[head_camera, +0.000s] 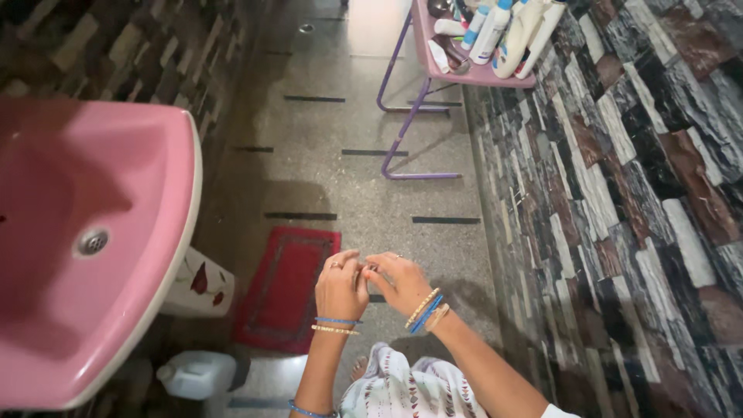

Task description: The person organizes medicines and small items on a table, picks up a small red piece of plastic, carries it through the house to the laundry area, and places it inside the washing machine.

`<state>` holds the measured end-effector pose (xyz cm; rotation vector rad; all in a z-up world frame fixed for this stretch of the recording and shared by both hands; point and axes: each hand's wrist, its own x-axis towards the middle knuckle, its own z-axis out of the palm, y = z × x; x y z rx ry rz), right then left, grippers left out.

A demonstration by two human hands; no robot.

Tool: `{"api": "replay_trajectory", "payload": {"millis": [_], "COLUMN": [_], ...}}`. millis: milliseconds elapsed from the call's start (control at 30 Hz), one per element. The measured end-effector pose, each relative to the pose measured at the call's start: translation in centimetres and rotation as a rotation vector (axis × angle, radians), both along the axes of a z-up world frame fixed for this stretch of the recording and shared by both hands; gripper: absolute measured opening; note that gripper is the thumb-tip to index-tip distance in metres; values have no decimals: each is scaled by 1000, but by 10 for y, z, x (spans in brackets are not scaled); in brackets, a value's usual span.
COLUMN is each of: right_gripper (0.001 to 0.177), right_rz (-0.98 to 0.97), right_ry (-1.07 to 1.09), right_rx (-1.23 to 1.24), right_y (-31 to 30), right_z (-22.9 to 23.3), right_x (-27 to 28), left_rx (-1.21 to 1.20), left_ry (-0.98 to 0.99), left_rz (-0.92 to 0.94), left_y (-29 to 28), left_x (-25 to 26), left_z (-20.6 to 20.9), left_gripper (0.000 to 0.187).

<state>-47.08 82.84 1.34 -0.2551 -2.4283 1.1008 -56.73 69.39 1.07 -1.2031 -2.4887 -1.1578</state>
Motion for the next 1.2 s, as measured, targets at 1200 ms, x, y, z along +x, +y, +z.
{"api": "replay_trajectory", "payload": {"millis": [1200], "right_gripper": [26], "right_rz": [-23], "right_ry": [14], "right_rx": [-26], "right_y": [310], "right_z": [1], "right_x": [-324], "left_rx": [-150], "left_ry": [-56], "left_rz": [-32], "left_y": [294], "left_x": [-325], "left_z": [10], "left_gripper": [43]}}
